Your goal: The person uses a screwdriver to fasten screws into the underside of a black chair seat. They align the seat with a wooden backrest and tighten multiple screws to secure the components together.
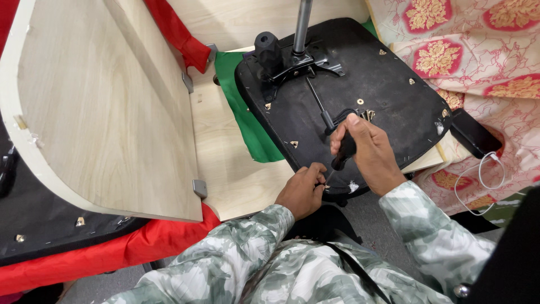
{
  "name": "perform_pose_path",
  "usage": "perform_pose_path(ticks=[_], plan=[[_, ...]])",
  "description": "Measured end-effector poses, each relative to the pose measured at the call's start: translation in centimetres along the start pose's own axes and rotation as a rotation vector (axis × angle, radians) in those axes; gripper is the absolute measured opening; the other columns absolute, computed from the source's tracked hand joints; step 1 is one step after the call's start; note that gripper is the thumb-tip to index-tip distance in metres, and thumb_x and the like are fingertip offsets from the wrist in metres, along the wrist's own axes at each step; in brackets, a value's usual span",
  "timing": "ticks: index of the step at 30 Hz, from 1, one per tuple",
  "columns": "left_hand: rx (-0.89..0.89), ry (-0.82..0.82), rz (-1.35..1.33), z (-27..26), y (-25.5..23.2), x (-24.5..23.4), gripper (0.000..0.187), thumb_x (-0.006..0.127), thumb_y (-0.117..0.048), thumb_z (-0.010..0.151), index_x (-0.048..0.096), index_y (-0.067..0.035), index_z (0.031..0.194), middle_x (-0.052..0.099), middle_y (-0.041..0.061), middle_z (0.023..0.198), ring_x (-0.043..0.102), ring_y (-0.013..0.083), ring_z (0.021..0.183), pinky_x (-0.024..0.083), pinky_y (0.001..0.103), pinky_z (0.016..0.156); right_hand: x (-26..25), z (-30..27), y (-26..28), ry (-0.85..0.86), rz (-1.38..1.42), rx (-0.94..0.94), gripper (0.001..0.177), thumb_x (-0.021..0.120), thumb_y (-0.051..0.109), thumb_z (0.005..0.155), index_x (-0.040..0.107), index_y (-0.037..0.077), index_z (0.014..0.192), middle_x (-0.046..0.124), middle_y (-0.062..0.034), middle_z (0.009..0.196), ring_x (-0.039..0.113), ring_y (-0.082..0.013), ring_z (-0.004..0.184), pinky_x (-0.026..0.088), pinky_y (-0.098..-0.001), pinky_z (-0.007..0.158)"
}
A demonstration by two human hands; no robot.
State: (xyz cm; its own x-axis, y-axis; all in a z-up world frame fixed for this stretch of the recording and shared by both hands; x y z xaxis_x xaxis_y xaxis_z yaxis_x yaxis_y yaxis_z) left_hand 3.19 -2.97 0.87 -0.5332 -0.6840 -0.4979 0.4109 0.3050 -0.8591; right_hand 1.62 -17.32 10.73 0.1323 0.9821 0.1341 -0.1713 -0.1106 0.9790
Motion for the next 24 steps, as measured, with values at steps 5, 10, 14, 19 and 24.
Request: perform_pose_path(ticks=[5, 10, 14, 19, 24], plan=[[-0.037, -0.001, 0.007, 0.1, 0.0, 0.2, 0.035, 0.064, -0.006, 0.084, 0.060, -0.005, 0.119, 0.070, 0.011, 0.100, 0.069, 0.0288, 0.100, 0.055, 0.039, 0.093, -1.2, -3.1, 1.2, 0.035, 0.022, 0.112, 0.032, 0.050, 0.026, 0.103, 0.067, -0.001, 0.109, 0.071, -0.0063, 0.098, 0.068, -0.0135, 0.095, 0.055, -0.0300, 0.087], [-0.009, -0.015, 0.014, 0.0, -0.3, 0.1, 0.035, 0.068, -0.009, 0.082, 0.063, -0.005, 0.116, 0.071, 0.012, 0.100, 0.070, 0.0290, 0.100, 0.054, 0.038, 0.094, -2.4, -3.9, 1.8, 0.107, -0.298, 0.181, 0.024, 0.065, 0.012, 0.093, 0.072, -0.005, 0.110, 0.074, -0.0081, 0.099, 0.068, -0.0125, 0.093, 0.053, -0.0286, 0.084], [0.019, -0.031, 0.006, -0.1, -0.6, 0.1, 0.036, 0.069, -0.008, 0.080, 0.063, -0.004, 0.115, 0.071, 0.013, 0.100, 0.070, 0.0291, 0.100, 0.055, 0.038, 0.093, -0.5, -2.6, 0.9, 0.059, -0.215, 0.046, 0.023, 0.063, 0.010, 0.096, 0.070, -0.004, 0.114, 0.066, -0.0053, 0.094, 0.060, -0.0098, 0.088, 0.048, -0.0255, 0.082], [0.008, -0.033, 0.027, 0.0, -0.8, 0.1, 0.032, 0.070, -0.008, 0.081, 0.061, -0.003, 0.111, 0.069, 0.015, 0.099, 0.069, 0.0314, 0.098, 0.055, 0.040, 0.090, 2.1, -0.1, 0.6, 0.002, -0.126, -0.007, 0.024, 0.054, 0.016, 0.103, 0.070, 0.000, 0.106, 0.068, -0.0048, 0.084, 0.066, -0.0109, 0.081, 0.054, -0.0253, 0.078], [-0.016, 0.044, 0.089, 0.7, -0.7, 0.1, 0.028, 0.071, -0.008, 0.082, 0.058, -0.002, 0.106, 0.067, 0.017, 0.096, 0.065, 0.0355, 0.099, 0.052, 0.045, 0.088, 2.8, 0.0, 0.6, -0.141, -0.282, -0.028, 0.042, 0.046, 0.025, 0.115, 0.061, -0.002, 0.086, 0.060, -0.0077, 0.073, 0.059, -0.0141, 0.068, 0.050, -0.0313, 0.067]])
Point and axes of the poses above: each hand's wrist, its own z-axis towards the middle knuckle, its own x-axis out of the palm, y = z × x, the point moved 5 cm from there along z, towards the middle knuckle
